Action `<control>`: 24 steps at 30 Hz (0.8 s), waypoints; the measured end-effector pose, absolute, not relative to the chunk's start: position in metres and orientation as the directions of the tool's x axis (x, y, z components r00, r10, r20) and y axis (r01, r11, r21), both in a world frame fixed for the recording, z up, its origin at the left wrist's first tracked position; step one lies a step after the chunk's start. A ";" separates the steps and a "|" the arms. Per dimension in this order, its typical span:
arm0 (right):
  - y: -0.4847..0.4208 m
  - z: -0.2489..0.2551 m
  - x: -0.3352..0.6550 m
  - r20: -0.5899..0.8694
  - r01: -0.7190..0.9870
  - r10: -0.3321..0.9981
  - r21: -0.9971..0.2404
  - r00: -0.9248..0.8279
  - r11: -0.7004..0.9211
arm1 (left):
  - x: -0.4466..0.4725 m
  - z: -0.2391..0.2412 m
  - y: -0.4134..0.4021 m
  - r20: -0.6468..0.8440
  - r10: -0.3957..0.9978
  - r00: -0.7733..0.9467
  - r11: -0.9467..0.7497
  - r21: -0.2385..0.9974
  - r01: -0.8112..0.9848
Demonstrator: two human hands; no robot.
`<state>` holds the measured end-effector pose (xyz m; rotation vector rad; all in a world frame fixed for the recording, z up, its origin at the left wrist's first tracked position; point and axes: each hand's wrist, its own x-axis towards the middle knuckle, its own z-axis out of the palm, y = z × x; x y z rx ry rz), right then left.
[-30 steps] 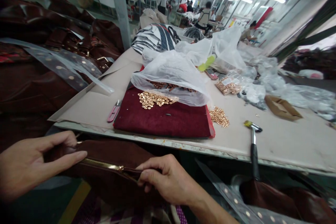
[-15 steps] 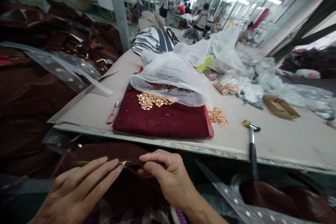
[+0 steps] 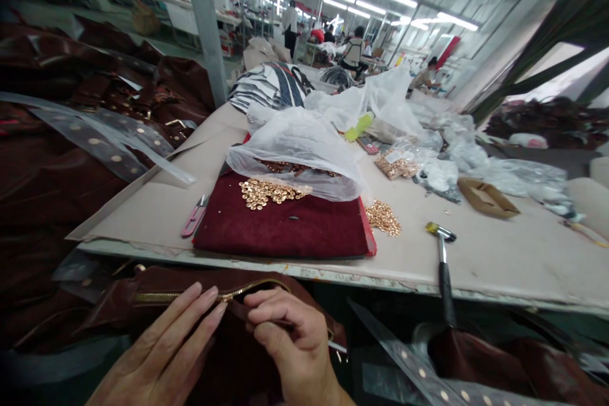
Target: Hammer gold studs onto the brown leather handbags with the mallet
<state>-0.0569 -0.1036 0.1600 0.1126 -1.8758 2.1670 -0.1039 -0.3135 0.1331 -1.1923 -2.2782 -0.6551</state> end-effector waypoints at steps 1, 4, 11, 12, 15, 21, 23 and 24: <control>-0.104 0.164 -0.058 0.293 -0.305 0.133 -0.950 -0.947 -0.075 | -0.106 0.135 -0.312 0.621 0.597 -0.508 0.504 0.202 0.840; -0.102 0.173 -0.066 0.329 -0.336 0.155 -0.941 -0.932 -0.023 | -0.120 0.146 -0.304 0.665 0.589 -0.458 0.471 0.178 0.864; -0.089 0.166 -0.112 0.229 -0.259 0.245 -0.961 -0.942 -0.097 | -0.179 0.158 -0.274 0.638 0.667 -0.385 0.458 0.056 0.887; -0.085 0.163 -0.119 0.226 -0.246 0.258 -0.968 -0.940 -0.052 | -0.187 0.155 -0.271 0.620 0.682 -0.388 0.462 0.045 0.886; -0.074 0.154 -0.131 0.353 -0.250 0.242 -0.895 -0.904 0.369 | -0.203 0.142 -0.266 0.575 0.715 -0.397 0.471 0.022 0.882; -0.045 0.153 -0.123 0.458 -0.281 -0.009 -0.529 -0.889 0.801 | -0.214 0.131 -0.268 0.522 0.739 -0.426 0.460 0.071 0.885; -0.018 0.158 -0.109 0.449 -0.260 0.000 -0.516 -0.893 0.816 | -0.215 0.132 -0.269 0.491 0.753 -0.438 0.465 0.073 0.882; 0.001 0.159 -0.100 0.443 -0.204 0.042 -0.493 -0.895 0.846 | -0.215 0.133 -0.269 0.472 0.765 -0.438 0.467 0.062 0.882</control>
